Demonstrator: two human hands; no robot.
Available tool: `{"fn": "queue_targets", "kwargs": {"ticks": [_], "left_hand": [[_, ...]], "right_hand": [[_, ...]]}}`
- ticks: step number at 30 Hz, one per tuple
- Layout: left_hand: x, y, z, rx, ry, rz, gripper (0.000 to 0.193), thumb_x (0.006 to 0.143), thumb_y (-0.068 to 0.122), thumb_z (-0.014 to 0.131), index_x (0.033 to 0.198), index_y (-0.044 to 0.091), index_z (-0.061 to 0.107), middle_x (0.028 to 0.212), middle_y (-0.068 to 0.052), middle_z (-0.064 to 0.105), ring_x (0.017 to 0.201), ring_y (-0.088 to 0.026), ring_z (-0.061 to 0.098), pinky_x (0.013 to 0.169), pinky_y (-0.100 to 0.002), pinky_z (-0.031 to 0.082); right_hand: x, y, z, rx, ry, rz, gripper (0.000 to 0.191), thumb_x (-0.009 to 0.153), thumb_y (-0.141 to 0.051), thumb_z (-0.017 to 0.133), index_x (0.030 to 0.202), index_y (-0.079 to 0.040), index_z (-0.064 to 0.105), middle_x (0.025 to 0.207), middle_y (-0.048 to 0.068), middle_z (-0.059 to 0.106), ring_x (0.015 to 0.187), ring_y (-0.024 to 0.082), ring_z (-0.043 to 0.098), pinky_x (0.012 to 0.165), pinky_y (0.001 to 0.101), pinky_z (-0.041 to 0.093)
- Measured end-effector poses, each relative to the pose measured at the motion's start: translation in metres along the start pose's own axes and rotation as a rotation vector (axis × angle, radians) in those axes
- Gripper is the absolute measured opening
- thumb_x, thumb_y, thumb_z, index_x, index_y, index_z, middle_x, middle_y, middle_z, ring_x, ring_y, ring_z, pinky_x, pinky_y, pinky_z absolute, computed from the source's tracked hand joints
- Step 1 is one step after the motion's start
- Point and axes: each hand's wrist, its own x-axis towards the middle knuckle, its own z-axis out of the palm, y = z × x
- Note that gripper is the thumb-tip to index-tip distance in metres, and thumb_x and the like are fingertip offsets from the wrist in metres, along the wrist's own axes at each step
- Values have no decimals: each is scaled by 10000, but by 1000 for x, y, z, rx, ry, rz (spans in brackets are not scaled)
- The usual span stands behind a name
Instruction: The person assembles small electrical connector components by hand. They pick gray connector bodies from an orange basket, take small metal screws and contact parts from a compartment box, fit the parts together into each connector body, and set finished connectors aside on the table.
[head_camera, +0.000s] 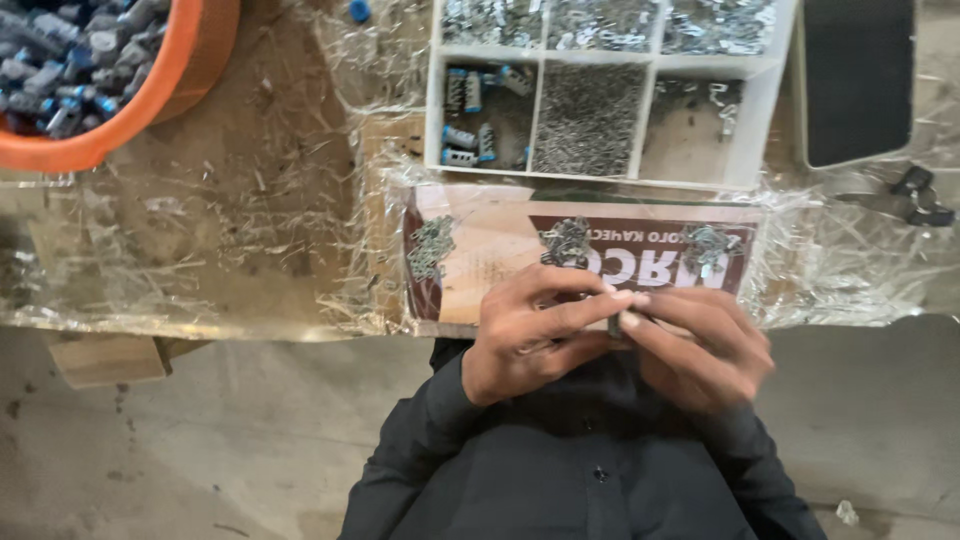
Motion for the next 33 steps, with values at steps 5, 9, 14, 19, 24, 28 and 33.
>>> {"fn": "queue_targets", "kwargs": {"ticks": [5, 9, 14, 19, 24, 28, 33], "left_hand": [[1, -2, 1, -32, -31, 67, 469, 800, 90, 931, 1226, 137, 740, 1160, -35, 717, 945, -205, 713, 783, -303, 565], [2, -2, 3, -111, -100, 91, 449, 816, 64, 914, 1224, 137, 744, 1173, -37, 731, 967, -214, 732, 801, -308, 588], [7, -5, 1, -162, -57, 84, 440, 786, 110, 949, 1171, 102, 736, 1140, -66, 724, 947, -226, 734, 803, -336, 586], [10, -7, 7, -134, -60, 63, 446, 787, 112, 951, 1175, 92, 732, 1148, -65, 726, 977, -242, 744, 805, -333, 596], [14, -2, 11, -90, -81, 111, 473, 740, 130, 965, 1154, 104, 737, 1115, -60, 730, 908, -219, 722, 787, -347, 571], [17, 0, 13, -123, -102, 92, 453, 780, 108, 955, 1172, 102, 728, 1141, -68, 729, 950, -223, 742, 807, -346, 587], [13, 0, 16, -151, -95, 92, 432, 809, 106, 944, 1177, 98, 717, 1167, -73, 725, 982, -240, 741, 830, -355, 593]], "right_hand": [[-18, 4, 0, 448, -39, 441, 276, 819, 30, 776, 1073, -20, 680, 972, 105, 713, 834, 179, 696, 727, 281, 539], [-37, 6, -16, 1156, -122, 897, 201, 876, -91, 765, 1062, -17, 754, 891, 105, 732, 767, 203, 695, 708, 319, 576], [-57, 2, -21, -323, -31, 382, 554, 840, -246, 904, 1298, -58, 653, 1075, 113, 658, 963, 289, 651, 840, 391, 539], [-66, 9, -23, -452, -148, 427, 868, 658, -370, 942, 1377, -1, 626, 1046, 120, 588, 942, 316, 602, 802, 426, 522], [-76, 20, -27, -369, -62, 329, 691, 689, -303, 964, 1271, -46, 695, 1022, 74, 585, 883, 277, 609, 759, 396, 528], [-84, 28, -28, -191, 8, 76, 386, 817, -17, 825, 1178, -91, 712, 1050, 67, 635, 888, 270, 661, 768, 387, 545], [-83, 3, -21, 920, 157, 820, 174, 862, 46, 742, 998, -61, 738, 994, 102, 720, 857, 210, 698, 721, 339, 585]]}}
